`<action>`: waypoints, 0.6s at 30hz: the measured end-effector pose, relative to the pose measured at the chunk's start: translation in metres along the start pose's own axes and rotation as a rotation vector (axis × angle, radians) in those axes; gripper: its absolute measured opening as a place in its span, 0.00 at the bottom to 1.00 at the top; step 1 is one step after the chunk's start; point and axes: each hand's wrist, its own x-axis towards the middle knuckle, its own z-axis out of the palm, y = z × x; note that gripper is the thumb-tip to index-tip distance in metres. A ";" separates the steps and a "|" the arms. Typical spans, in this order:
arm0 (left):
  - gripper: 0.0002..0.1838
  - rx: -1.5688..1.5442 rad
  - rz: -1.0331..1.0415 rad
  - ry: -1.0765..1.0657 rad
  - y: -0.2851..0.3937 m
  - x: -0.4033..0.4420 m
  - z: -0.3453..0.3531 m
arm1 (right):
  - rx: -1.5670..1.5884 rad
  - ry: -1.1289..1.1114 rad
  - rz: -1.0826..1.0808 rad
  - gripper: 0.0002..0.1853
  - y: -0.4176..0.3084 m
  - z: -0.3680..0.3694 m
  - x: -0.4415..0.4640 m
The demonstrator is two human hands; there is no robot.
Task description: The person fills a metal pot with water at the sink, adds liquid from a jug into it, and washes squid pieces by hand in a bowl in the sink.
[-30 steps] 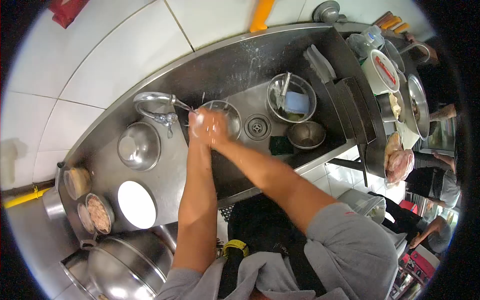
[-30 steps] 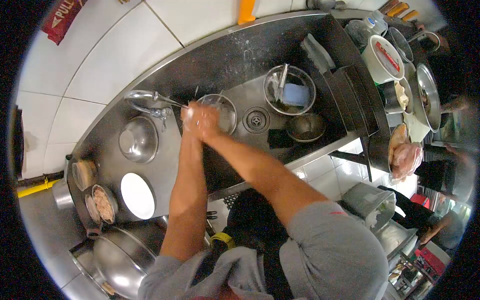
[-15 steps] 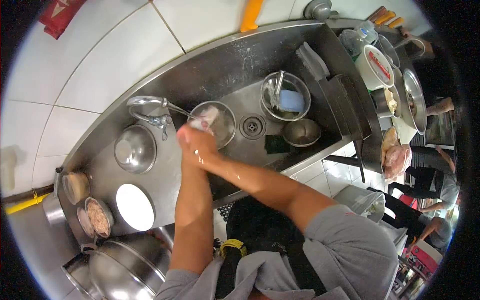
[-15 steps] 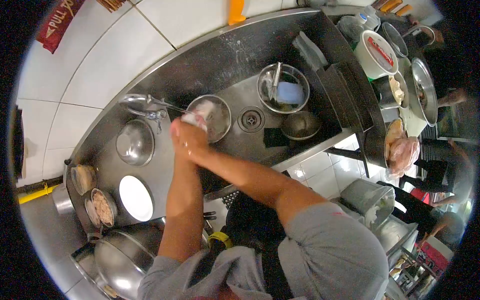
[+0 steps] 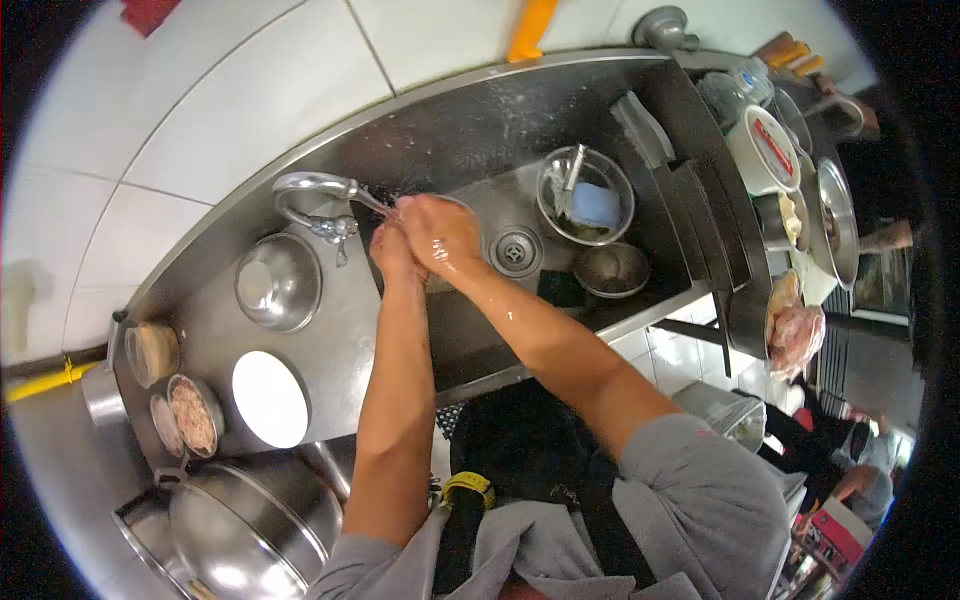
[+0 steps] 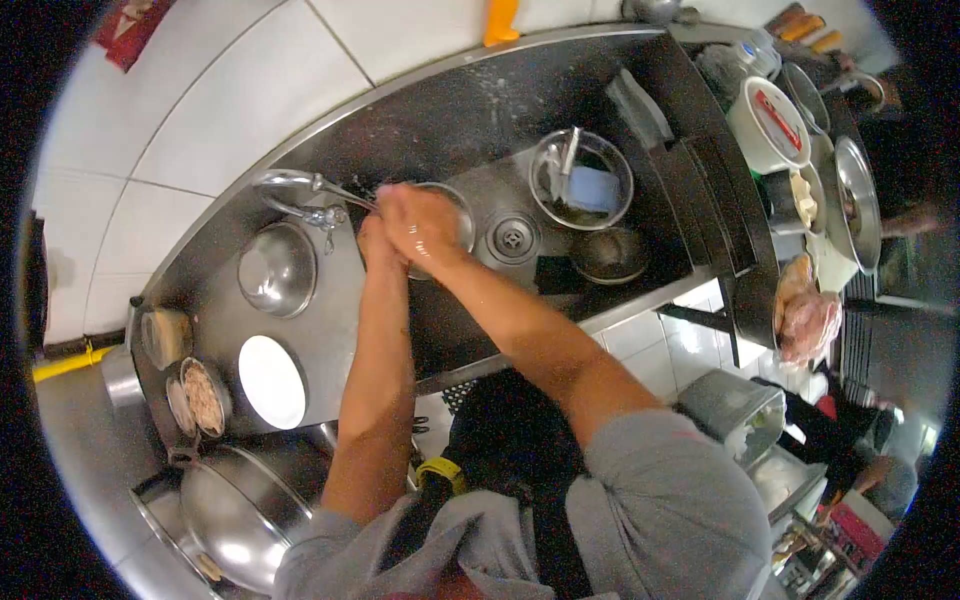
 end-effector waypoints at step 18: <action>0.18 -0.327 -0.291 -0.149 0.007 -0.008 -0.017 | 0.513 -0.336 0.426 0.14 0.047 0.050 0.011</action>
